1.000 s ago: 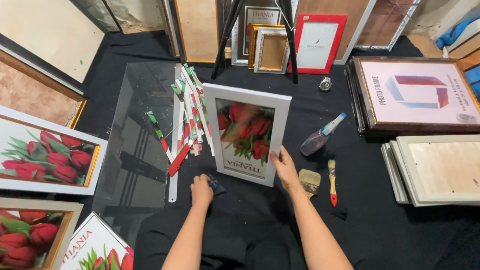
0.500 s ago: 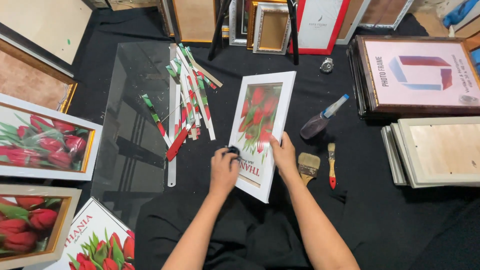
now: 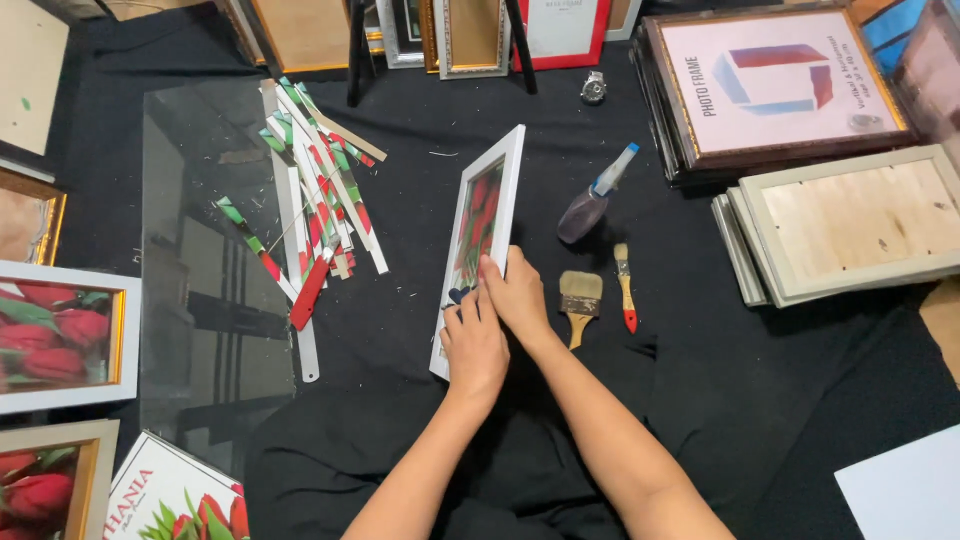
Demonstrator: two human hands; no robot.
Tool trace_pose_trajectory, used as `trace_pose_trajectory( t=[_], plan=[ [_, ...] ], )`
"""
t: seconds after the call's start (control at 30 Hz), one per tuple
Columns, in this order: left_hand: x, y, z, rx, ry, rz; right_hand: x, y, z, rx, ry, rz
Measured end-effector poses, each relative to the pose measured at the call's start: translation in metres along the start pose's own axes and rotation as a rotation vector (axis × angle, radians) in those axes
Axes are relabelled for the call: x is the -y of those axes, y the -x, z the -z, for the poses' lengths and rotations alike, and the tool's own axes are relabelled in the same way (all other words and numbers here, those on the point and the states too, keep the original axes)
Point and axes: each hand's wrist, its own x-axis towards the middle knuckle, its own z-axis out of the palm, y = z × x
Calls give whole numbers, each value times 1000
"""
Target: The person wipes the front and edges of a white photo frame with a dark cloth, then flips it to brush the wooden back with a paintbrush. The frame is placed with others, and a new frame back is picked up for further handling.
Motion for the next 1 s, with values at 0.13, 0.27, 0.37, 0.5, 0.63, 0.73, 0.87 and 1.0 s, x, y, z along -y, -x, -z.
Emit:
trace_pose_trajectory(
  t=[0.13,0.27,0.37,0.5,0.63,0.73,0.87,1.0],
  plan=[
    [17,-15,-8,-79,-31,-19,-15,-10,1,79,-108,53],
    [34,-33,2,24,153,55,-67,-49,44,172,88,-98],
    [56,-42,5,84,311,101,-11,0,97,270,648,-359],
    [81,-65,48,281,537,274,-147,-47,65,608,761,-638],
    [130,-66,54,351,619,288,-216,-74,8,422,836,-662],
    [162,-61,40,430,730,409,-172,-58,-2,278,684,-481],
    [186,-49,26,356,862,478,-101,-22,1,154,61,-268],
    [187,-31,28,324,1055,597,-86,-12,-4,33,-218,-131]
  ],
)
